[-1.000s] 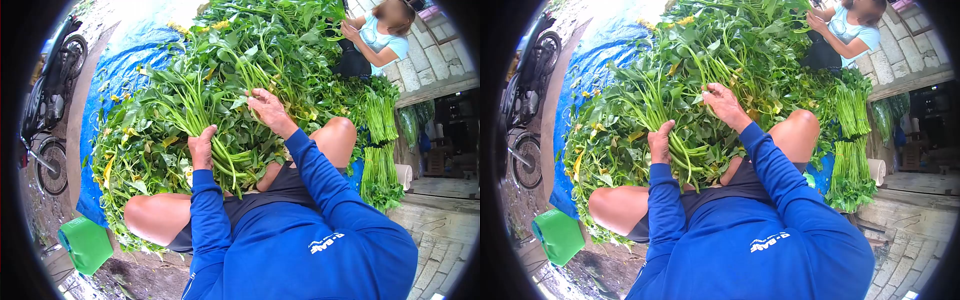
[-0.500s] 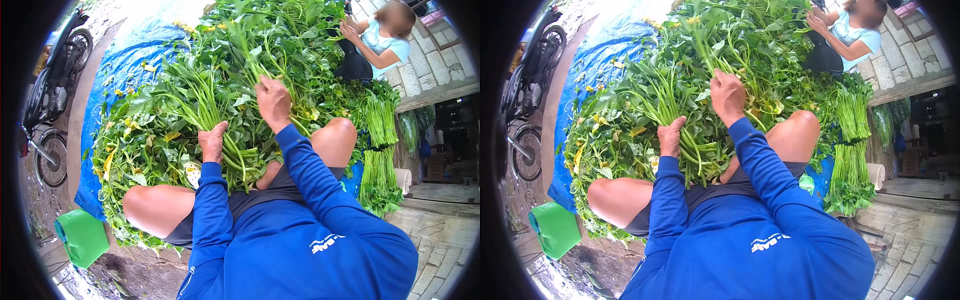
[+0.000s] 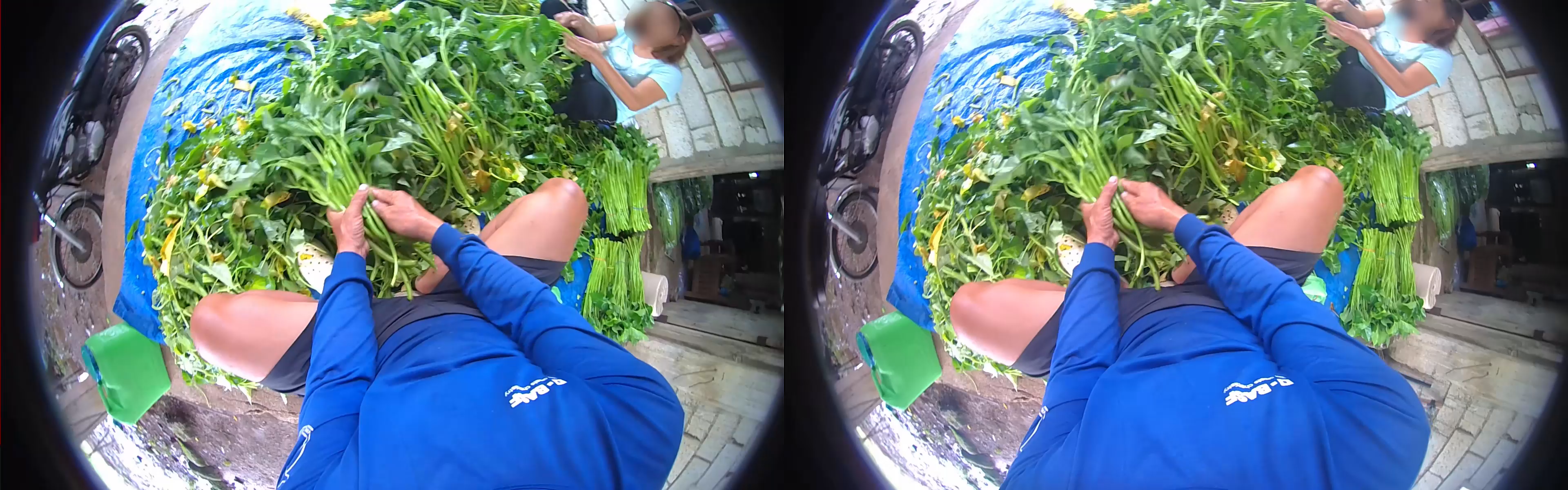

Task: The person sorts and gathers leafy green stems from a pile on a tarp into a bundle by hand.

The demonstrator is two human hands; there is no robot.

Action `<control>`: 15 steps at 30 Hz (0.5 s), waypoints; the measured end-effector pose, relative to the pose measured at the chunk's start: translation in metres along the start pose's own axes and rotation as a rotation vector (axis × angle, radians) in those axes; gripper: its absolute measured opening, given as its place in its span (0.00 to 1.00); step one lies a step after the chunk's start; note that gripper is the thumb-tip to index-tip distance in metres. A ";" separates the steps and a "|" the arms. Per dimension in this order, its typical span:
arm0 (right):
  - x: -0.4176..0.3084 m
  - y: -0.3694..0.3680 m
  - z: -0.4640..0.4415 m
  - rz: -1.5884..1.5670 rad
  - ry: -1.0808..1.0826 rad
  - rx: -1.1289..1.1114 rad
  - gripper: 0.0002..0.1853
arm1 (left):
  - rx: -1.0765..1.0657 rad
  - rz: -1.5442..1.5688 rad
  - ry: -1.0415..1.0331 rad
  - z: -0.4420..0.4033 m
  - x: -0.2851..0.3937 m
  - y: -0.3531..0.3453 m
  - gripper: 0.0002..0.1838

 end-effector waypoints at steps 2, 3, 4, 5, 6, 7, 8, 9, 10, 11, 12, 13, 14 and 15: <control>-0.004 -0.003 0.005 0.104 -0.010 -0.054 0.25 | 0.047 -0.002 -0.078 0.009 0.001 -0.003 0.30; -0.014 -0.003 0.011 0.162 -0.007 -0.098 0.25 | 0.007 0.031 0.053 -0.002 -0.015 0.015 0.23; -0.013 -0.004 0.011 0.200 0.018 -0.110 0.25 | -0.012 0.083 0.239 -0.007 -0.012 0.022 0.19; -0.013 -0.004 0.010 0.204 0.069 -0.113 0.26 | -0.032 0.134 0.421 -0.013 -0.009 0.026 0.15; -0.015 -0.003 0.009 0.207 0.122 -0.113 0.27 | -0.055 0.088 0.360 -0.016 -0.006 0.025 0.13; -0.018 0.001 0.007 0.211 0.176 -0.110 0.28 | -0.025 0.091 0.306 -0.018 -0.004 0.024 0.12; -0.016 0.016 0.006 0.244 0.100 -0.158 0.34 | 0.000 0.049 0.220 -0.019 -0.002 0.022 0.11; -0.047 0.047 0.014 0.225 -0.118 -0.300 0.36 | 0.026 0.010 0.137 -0.013 0.010 0.012 0.10; -0.039 0.067 -0.002 0.176 -0.058 -0.274 0.29 | 0.032 -0.031 0.112 -0.007 0.028 0.001 0.10; -0.035 0.087 -0.012 0.062 -0.138 -0.016 0.20 | 0.028 -0.118 0.040 0.001 0.048 -0.011 0.10; -0.034 0.113 -0.021 0.194 -0.012 0.337 0.16 | 0.000 -0.126 0.022 -0.002 0.052 -0.010 0.12; -0.030 0.136 -0.031 0.299 -0.028 0.562 0.15 | -0.029 -0.136 0.003 -0.005 0.055 -0.009 0.15; -0.001 0.157 -0.058 0.374 0.024 0.798 0.14 | -0.048 -0.145 -0.026 -0.007 0.059 -0.011 0.16; -0.005 0.169 -0.060 0.411 0.010 0.907 0.13 | -0.061 -0.128 -0.037 -0.007 0.063 -0.015 0.17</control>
Point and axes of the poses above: each hand's wrist, its own z-axis away from the middle knuckle, its own y-axis out of the back of the hand, x = y × z, the point moved 1 cm from there along -z, towards the middle knuckle, and after that the axes turned 14 degrees about -y, right-handed, at the moved point
